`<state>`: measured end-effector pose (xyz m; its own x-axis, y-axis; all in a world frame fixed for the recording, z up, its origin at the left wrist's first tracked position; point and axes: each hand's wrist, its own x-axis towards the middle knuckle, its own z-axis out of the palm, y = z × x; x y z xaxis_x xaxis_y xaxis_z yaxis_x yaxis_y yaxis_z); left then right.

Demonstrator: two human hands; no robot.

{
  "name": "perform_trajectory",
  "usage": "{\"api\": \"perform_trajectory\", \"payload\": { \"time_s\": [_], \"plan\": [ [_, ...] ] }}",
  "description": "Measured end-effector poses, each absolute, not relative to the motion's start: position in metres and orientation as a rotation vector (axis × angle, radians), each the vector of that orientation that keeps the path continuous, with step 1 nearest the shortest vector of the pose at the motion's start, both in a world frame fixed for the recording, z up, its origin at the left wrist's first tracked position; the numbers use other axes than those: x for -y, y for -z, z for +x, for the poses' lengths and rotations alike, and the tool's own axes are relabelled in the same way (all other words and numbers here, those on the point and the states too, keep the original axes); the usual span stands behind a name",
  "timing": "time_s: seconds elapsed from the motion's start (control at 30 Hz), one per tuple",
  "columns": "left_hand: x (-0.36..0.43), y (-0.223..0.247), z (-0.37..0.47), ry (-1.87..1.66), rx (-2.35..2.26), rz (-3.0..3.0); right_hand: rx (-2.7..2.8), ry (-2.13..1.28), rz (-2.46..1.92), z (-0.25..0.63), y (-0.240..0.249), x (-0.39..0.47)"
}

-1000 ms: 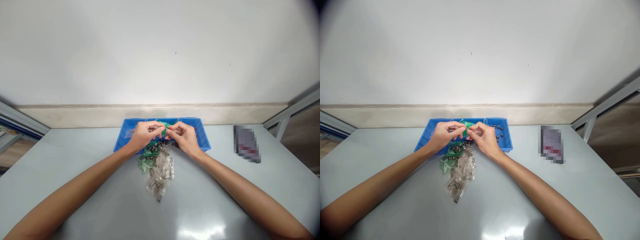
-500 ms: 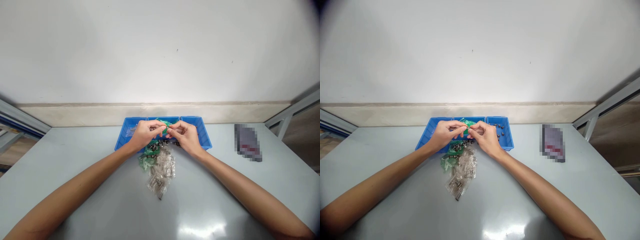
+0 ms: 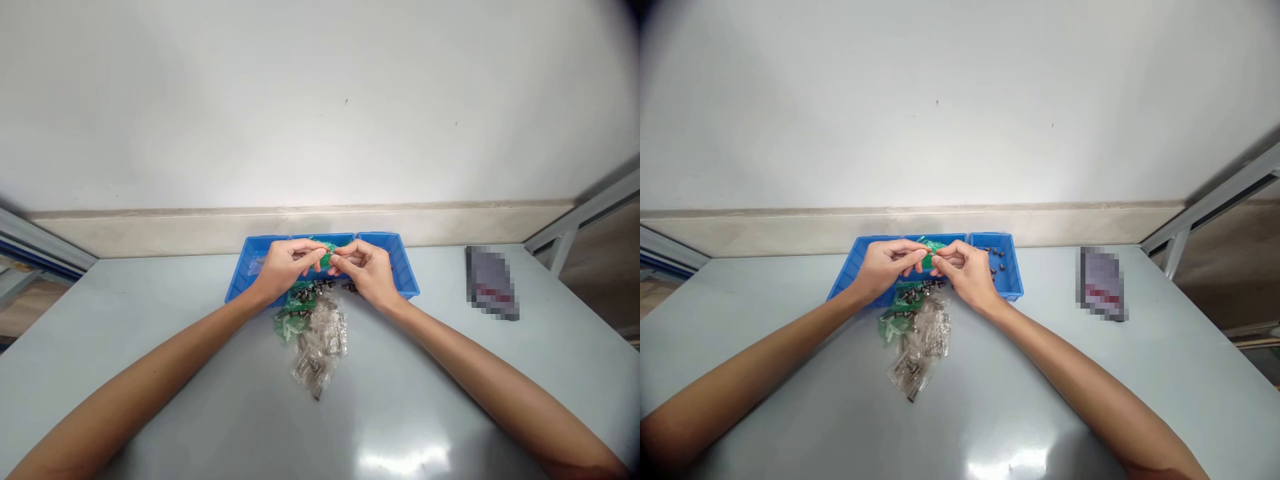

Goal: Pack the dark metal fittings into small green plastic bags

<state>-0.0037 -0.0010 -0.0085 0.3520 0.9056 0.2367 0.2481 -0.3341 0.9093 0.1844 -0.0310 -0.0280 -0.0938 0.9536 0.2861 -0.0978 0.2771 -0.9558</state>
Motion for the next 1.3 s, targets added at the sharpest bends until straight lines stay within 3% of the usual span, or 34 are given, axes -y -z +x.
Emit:
{"api": "perform_trajectory", "payload": {
  "time_s": [1.3],
  "plan": [
    [0.0031,0.0041,-0.0031,-0.936,-0.997,1.829,1.357,-1.057,-0.954,0.1856,0.0274,0.0339]
  ]
}}
